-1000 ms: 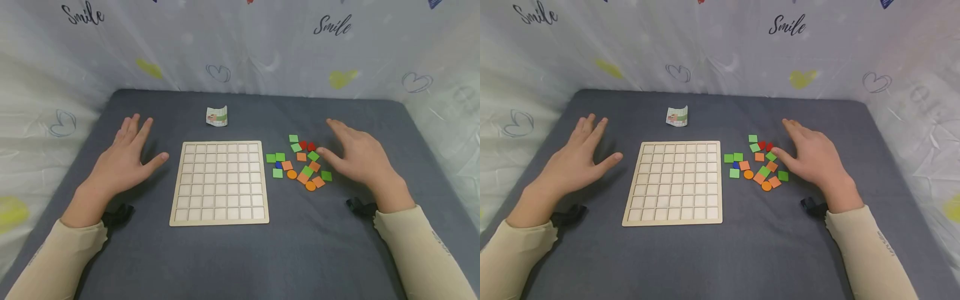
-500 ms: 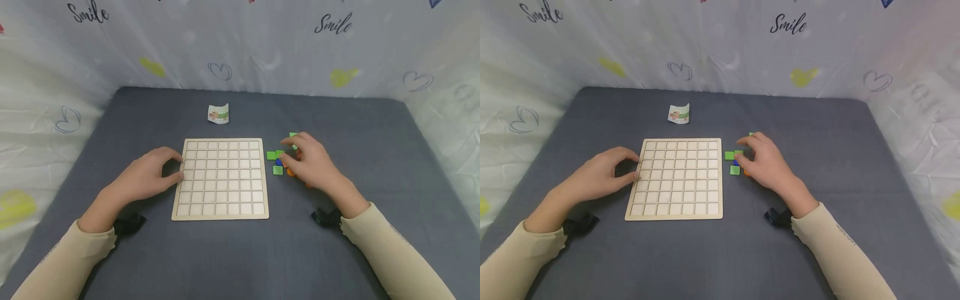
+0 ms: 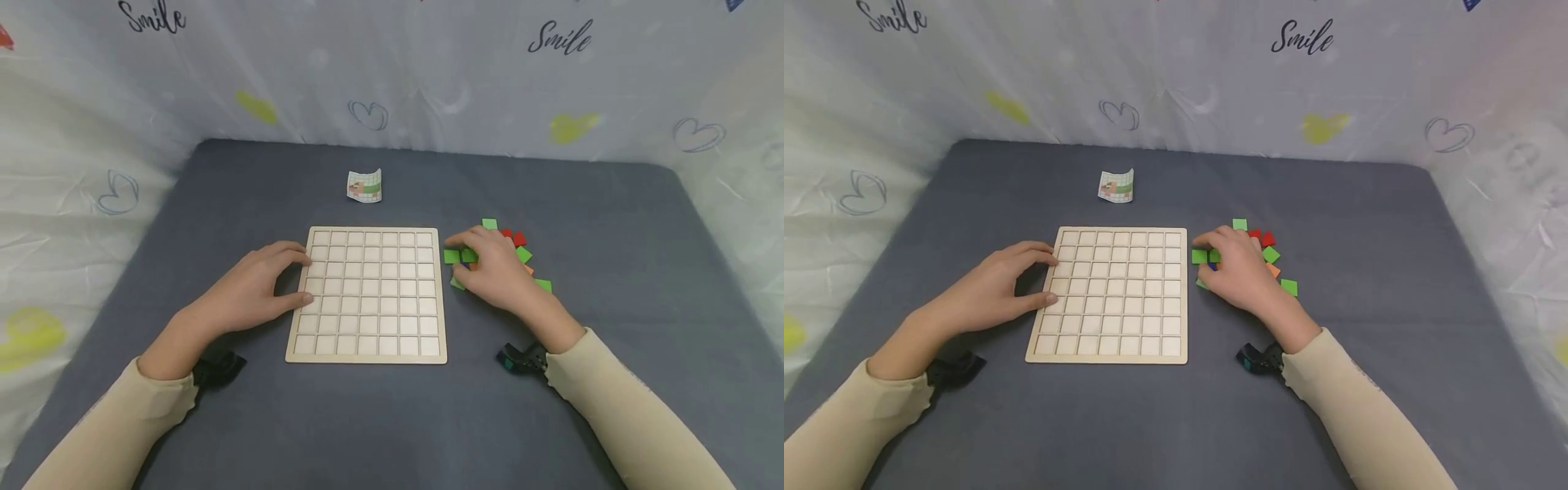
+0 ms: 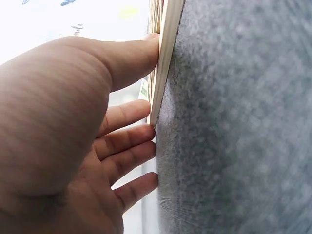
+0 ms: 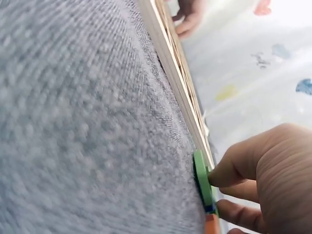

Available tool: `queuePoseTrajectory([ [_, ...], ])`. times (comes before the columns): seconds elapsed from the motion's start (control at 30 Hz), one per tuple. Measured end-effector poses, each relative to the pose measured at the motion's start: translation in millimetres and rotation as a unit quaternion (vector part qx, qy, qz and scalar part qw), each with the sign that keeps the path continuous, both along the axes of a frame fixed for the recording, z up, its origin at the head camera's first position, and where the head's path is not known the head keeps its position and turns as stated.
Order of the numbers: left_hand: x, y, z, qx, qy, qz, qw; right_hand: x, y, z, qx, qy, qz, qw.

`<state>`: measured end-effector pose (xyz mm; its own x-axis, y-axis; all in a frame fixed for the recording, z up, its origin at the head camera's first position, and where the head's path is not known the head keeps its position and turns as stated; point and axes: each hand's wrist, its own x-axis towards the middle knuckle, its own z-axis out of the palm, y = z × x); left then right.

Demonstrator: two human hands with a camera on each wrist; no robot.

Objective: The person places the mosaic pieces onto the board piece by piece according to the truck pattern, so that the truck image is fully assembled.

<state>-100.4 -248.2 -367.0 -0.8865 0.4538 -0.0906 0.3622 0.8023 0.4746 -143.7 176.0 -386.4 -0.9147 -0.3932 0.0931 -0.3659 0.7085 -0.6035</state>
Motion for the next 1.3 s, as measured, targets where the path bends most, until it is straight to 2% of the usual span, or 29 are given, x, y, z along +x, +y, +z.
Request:
queuePoseTrajectory([
  [0.27, -2.0, -5.4, -7.9, 0.012, 0.017, 0.004, 0.9998, -3.5, 5.2, -6.4, -0.029, 0.001, 0.004, 0.9996],
  [0.5, -5.6, -15.3, -20.8, 0.057, 0.031, -0.012, 0.9978, -6.4, 6.2, -5.7, -0.056, -0.056, -0.008, 0.9968],
  [0.6, -8.8, -19.0, -24.7, 0.077, 0.038, -0.026, 0.9960, -7.2, 6.6, -4.9, -0.057, -0.058, -0.005, 0.9967],
  [0.7, -12.5, -21.5, -27.9, 0.091, 0.032, -0.038, 0.9947, -7.3, 7.4, -5.1, -0.050, -0.047, -0.001, 0.9976],
  [0.87, -17.6, -24.1, -31.9, 0.109, 0.017, -0.042, 0.9930, -7.9, 10.2, -8.6, -0.034, -0.017, 0.003, 0.9993],
  [1.03, -17.5, -26.1, -31.6, 0.114, 0.012, -0.045, 0.9924, -7.2, 8.9, -11.5, -0.045, 0.006, 0.006, 0.9989],
  [1.3, -17.5, -24.4, -30.9, 0.115, 0.006, -0.040, 0.9925, -2.2, -2.8, -11.1, -0.084, 0.069, 0.073, 0.9914],
])
